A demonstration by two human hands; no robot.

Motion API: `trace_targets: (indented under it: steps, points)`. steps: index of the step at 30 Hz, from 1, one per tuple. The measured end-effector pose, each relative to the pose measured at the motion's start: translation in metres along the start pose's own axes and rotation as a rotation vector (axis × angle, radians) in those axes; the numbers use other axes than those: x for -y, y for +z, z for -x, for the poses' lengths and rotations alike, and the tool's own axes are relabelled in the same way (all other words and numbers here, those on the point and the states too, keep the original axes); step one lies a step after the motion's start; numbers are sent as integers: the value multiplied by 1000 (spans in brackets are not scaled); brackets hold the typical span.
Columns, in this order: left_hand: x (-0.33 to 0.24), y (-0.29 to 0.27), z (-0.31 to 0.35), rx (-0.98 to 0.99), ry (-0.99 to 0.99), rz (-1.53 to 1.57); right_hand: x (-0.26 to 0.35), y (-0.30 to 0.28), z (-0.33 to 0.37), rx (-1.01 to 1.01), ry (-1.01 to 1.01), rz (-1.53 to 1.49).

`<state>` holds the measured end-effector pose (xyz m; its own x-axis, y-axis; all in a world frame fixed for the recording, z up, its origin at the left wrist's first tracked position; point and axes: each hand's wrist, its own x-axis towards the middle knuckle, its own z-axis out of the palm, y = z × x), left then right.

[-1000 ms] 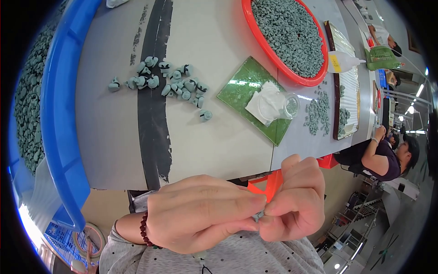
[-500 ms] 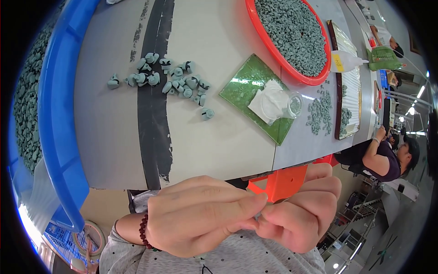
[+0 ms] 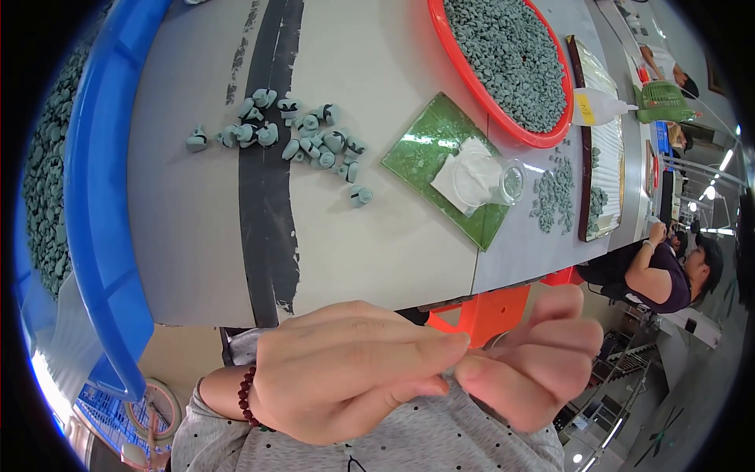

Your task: The person assembles small pieces by fitting components together by hand and placing them on the table.

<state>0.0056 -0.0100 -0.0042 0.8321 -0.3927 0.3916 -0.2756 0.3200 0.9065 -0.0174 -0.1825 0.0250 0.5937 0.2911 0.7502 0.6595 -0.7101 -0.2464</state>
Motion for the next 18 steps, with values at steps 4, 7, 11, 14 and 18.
trace_targets:
  steps: [4, 7, 11, 14, 18]
  points:
    - [3, 4, 2, -7, -126, 168, -8, 2, 1, 40, 144, -289]
    - [-3, 5, 4, -6, -257, 278, -6, 10, 1, -83, 243, -409]
    - [-3, 12, 12, -98, -316, 469, -8, 2, 1, 59, 251, -475]
    - [-3, 7, 10, -5, -345, 448, -9, -3, -1, 157, 258, -485]
    - [-5, -4, 0, 156, -419, 426, -10, 1, 0, 68, 288, -550]
